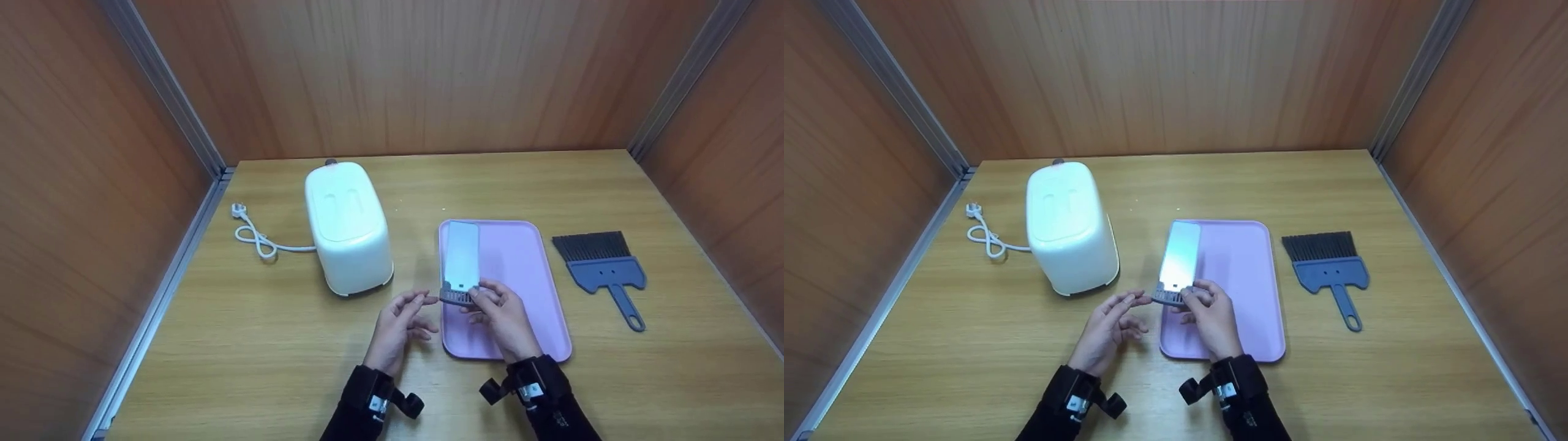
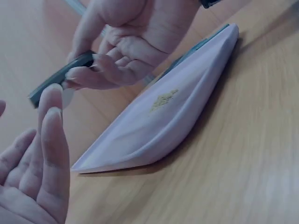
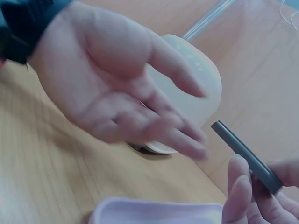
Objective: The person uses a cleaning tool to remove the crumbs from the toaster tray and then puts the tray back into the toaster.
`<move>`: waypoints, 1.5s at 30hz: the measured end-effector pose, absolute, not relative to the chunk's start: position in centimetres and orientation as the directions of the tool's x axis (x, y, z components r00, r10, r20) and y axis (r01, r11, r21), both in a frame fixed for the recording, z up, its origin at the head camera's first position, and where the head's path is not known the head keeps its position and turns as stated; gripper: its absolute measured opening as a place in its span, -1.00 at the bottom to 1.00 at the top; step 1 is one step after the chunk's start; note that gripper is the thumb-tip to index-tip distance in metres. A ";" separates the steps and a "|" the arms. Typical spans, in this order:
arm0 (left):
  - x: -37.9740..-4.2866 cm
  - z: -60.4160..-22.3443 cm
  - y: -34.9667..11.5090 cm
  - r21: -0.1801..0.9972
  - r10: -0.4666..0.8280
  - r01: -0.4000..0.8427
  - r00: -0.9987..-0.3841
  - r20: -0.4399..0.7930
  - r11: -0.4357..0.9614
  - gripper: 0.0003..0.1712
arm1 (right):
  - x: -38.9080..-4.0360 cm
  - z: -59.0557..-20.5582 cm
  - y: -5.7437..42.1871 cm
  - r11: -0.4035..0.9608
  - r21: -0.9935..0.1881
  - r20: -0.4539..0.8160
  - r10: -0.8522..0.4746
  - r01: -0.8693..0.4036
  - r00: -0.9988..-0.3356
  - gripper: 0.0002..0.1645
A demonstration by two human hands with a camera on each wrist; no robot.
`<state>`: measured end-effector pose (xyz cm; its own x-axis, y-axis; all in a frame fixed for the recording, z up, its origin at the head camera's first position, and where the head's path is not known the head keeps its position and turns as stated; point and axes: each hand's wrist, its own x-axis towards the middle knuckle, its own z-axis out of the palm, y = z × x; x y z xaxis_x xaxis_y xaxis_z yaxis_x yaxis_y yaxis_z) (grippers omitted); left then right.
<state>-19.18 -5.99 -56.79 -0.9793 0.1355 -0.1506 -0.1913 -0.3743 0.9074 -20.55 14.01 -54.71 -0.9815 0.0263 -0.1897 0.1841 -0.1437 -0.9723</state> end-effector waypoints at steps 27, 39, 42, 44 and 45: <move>-26.2 -49.2 -24.3 0.991 -0.243 -0.133 -0.962 -0.126 0.014 -0.40 | -19.8 -55.0 15.3 -0.066 -0.980 -0.190 -0.006 0.190 -0.982 -0.53; -31.8 -47.0 -23.1 0.962 -0.060 -0.231 -0.973 -0.224 0.145 0.18 | -19.7 -54.9 15.0 -0.070 -0.977 -0.200 -0.014 0.201 -0.980 -0.50; -32.6 -47.2 -22.6 0.967 -0.031 -0.238 -0.971 -0.236 0.087 0.15 | -19.7 -54.9 15.0 -0.069 -0.977 -0.202 -0.018 0.203 -0.979 -0.50; -32.9 -47.7 -22.3 0.972 -0.015 -0.234 -0.972 -0.234 0.024 0.10 | -19.6 -54.9 14.9 -0.065 -0.976 -0.205 -0.025 0.206 -0.978 -0.50; -32.9 -47.9 -22.2 0.974 -0.013 -0.228 -0.974 -0.228 -0.003 0.08 | -19.5 -55.0 15.0 -0.063 -0.976 -0.206 -0.025 0.207 -0.978 -0.51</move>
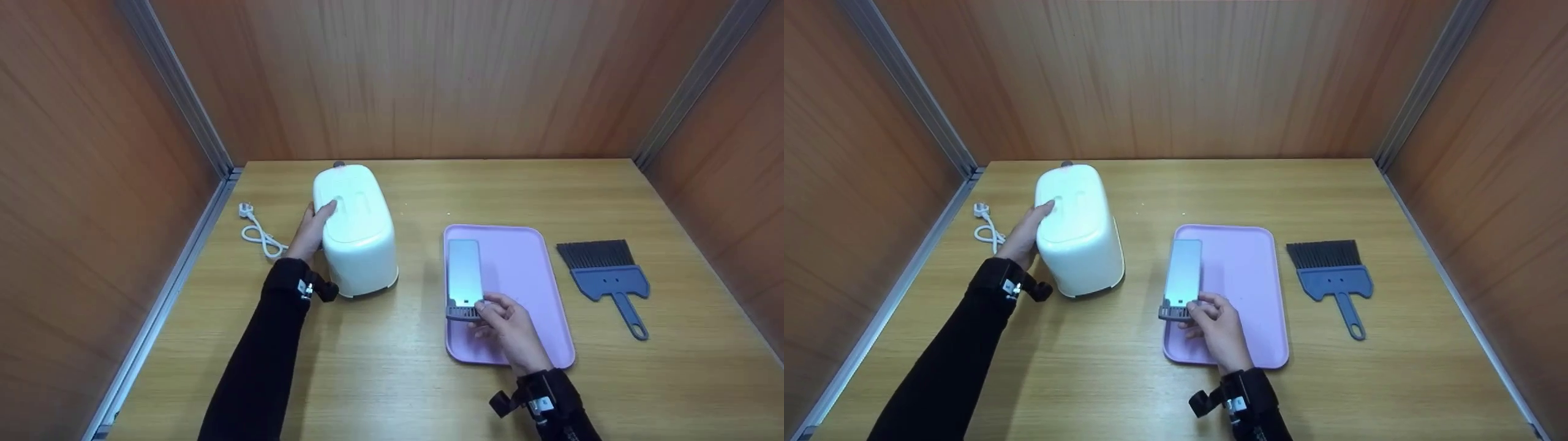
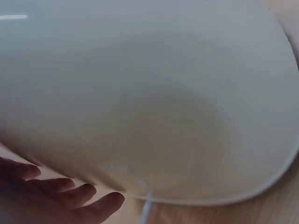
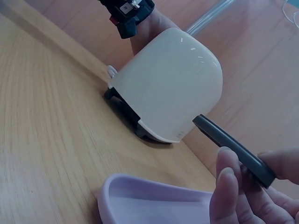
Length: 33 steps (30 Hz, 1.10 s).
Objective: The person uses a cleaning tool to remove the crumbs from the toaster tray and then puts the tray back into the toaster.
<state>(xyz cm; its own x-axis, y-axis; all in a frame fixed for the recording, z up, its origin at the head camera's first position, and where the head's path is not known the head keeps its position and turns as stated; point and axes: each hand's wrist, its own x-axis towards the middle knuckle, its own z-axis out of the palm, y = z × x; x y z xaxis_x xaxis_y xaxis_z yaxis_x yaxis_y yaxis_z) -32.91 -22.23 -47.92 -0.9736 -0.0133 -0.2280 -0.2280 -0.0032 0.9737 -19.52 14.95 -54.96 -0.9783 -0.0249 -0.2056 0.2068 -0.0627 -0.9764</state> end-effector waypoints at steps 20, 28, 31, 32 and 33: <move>-33.0 -47.9 -20.0 0.941 -0.080 -0.237 -0.962 -0.262 -0.242 0.03 | -18.6 -54.2 15.5 0.024 -0.975 -0.222 -0.065 0.221 -0.973 -0.46; -33.2 -48.3 -20.0 0.952 -0.098 -0.216 -0.965 -0.241 -0.219 -0.02 | -17.5 -54.7 14.9 0.028 -0.977 -0.214 -0.187 0.213 -0.959 -0.35; -33.2 -48.3 -19.9 0.958 -0.103 -0.201 -0.969 -0.225 -0.206 -0.03 | -16.8 -54.9 14.6 0.017 -0.975 -0.219 -0.238 0.221 -0.946 -0.32; -33.2 -48.3 -19.9 0.959 -0.104 -0.197 -0.970 -0.221 -0.202 -0.03 | -16.6 -55.0 14.5 0.015 -0.974 -0.221 -0.251 0.224 -0.942 -0.32; -33.2 -48.2 -19.9 0.956 -0.107 -0.211 -0.966 -0.235 -0.202 -0.02 | -16.3 -55.1 14.4 0.018 -0.974 -0.222 -0.262 0.226 -0.939 -0.31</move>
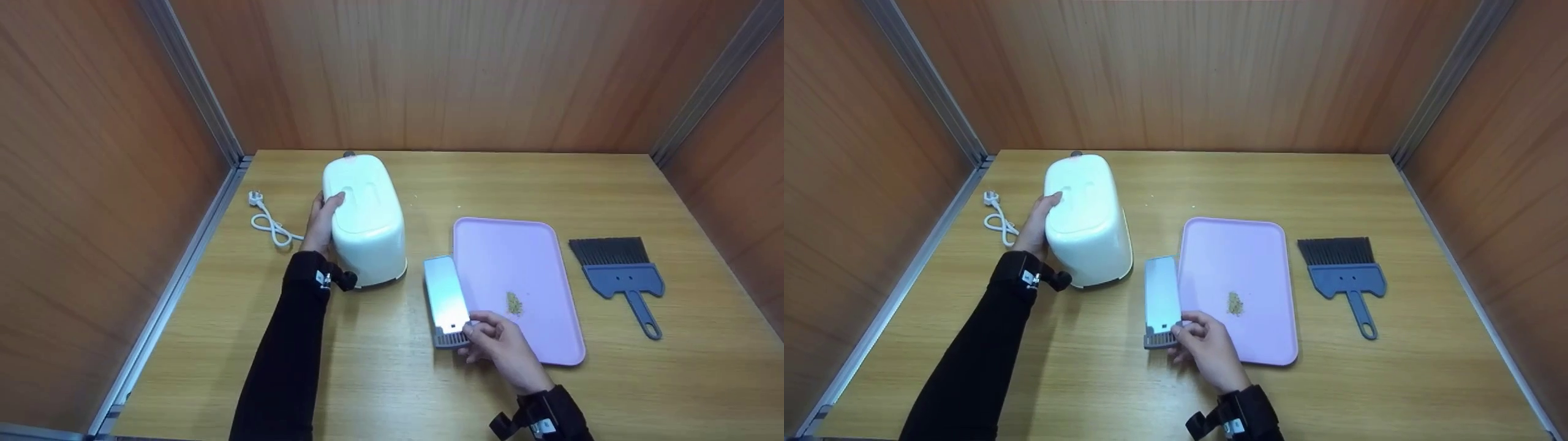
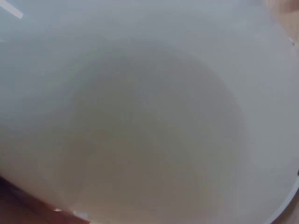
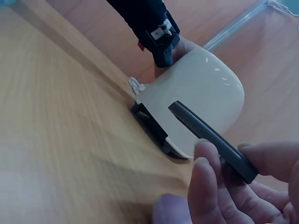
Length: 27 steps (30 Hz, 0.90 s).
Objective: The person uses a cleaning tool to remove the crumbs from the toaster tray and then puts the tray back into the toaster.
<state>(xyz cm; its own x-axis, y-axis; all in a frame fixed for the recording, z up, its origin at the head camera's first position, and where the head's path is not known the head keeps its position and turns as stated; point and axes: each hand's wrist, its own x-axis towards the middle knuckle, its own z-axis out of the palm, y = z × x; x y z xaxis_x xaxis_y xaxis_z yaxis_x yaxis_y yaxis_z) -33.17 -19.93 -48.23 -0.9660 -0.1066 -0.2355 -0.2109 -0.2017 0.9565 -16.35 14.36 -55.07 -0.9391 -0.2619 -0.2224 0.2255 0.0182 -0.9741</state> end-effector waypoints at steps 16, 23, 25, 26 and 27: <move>-33.2 -48.0 -19.9 0.929 -0.099 -0.265 -0.949 -0.298 -0.259 -0.02 | -13.6 -56.4 10.8 -0.001 -0.977 -0.194 -0.426 0.215 -0.884 -0.32; -33.4 -48.5 -20.0 0.952 -0.112 -0.212 -0.964 -0.241 -0.222 -0.03 | -13.6 -57.3 9.4 -0.011 -0.968 -0.219 -0.462 0.252 -0.860 -0.33; -33.3 -48.7 -20.0 0.960 -0.111 -0.181 -0.972 -0.208 -0.215 -0.04 | -13.8 -57.5 9.1 -0.020 -0.962 -0.233 -0.461 0.272 -0.856 -0.33; -33.3 -48.7 -20.1 0.961 -0.106 -0.171 -0.975 -0.197 -0.218 -0.04 | -13.9 -57.5 8.9 -0.024 -0.959 -0.240 -0.459 0.282 -0.855 -0.32; -33.2 -48.8 -20.1 0.963 -0.103 -0.159 -0.977 -0.185 -0.218 -0.05 | -14.0 -57.6 8.7 -0.029 -0.957 -0.244 -0.457 0.289 -0.855 -0.31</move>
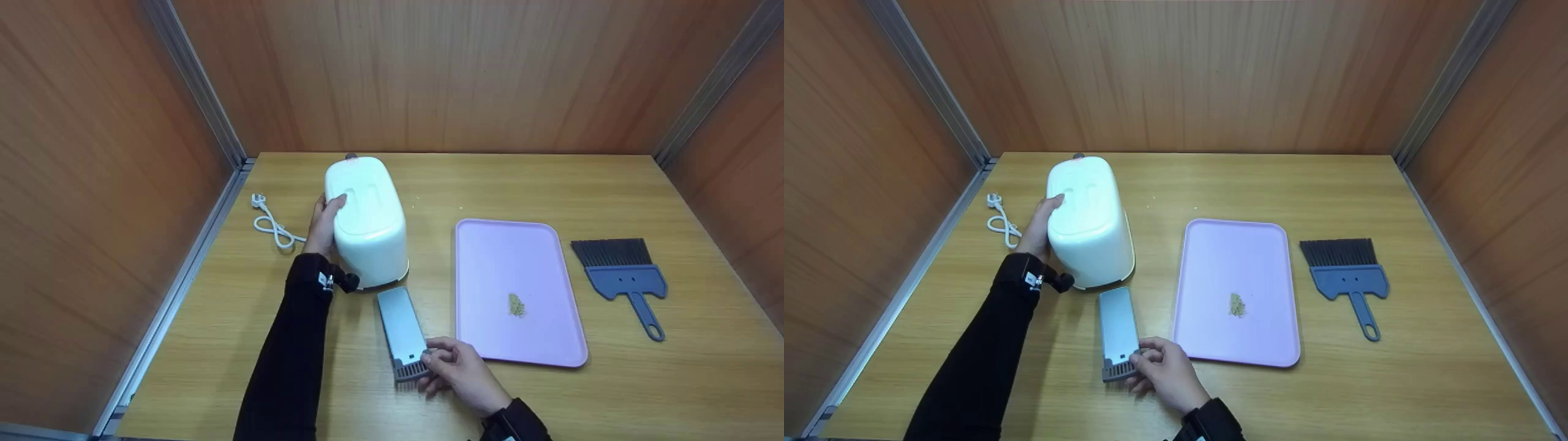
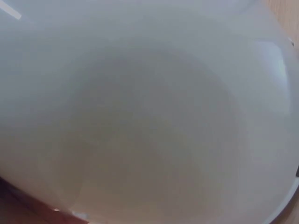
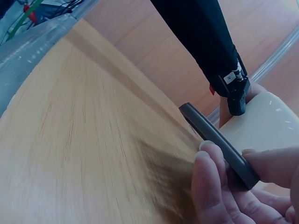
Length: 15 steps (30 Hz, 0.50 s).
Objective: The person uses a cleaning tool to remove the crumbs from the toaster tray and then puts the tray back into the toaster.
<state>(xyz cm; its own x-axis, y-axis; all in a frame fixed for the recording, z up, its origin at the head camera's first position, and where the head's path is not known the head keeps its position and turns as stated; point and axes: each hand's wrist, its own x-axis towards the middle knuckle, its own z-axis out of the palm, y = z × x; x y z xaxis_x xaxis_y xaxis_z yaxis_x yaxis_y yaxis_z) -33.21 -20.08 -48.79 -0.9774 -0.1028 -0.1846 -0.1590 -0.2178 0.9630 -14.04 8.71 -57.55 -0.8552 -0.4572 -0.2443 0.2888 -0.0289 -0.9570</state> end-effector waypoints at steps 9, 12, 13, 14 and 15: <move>-33.2 -48.7 -20.0 0.941 -0.083 -0.180 -0.974 -0.211 -0.286 -0.08 | -15.0 -57.4 7.9 -0.017 -0.944 -0.287 -0.445 0.328 -0.848 -0.27; -33.2 -48.6 -20.1 0.939 -0.083 -0.193 -0.971 -0.224 -0.283 -0.08 | -15.1 -57.3 7.6 -0.017 -0.939 -0.299 -0.453 0.343 -0.840 -0.28; -33.2 -48.5 -20.1 0.936 -0.081 -0.205 -0.968 -0.237 -0.288 -0.07 | -15.2 -57.3 7.5 -0.020 -0.937 -0.303 -0.455 0.350 -0.837 -0.28; -33.2 -48.5 -20.1 0.936 -0.080 -0.208 -0.968 -0.239 -0.286 -0.07 | -15.2 -57.3 7.4 -0.025 -0.935 -0.303 -0.456 0.353 -0.837 -0.29; -33.1 -48.6 -20.1 0.936 -0.081 -0.211 -0.967 -0.242 -0.280 -0.06 | -15.2 -57.4 7.3 -0.030 -0.935 -0.301 -0.458 0.353 -0.837 -0.30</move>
<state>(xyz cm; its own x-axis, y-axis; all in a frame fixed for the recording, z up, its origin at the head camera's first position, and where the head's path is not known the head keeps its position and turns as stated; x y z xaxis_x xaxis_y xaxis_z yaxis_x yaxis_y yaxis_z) -33.10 -20.11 -48.55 -0.9668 -0.0811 -0.2423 -0.2112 -0.2802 0.9364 -15.22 7.27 -57.40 -0.8366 -0.4576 -0.3013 0.3531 -0.0299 -0.9351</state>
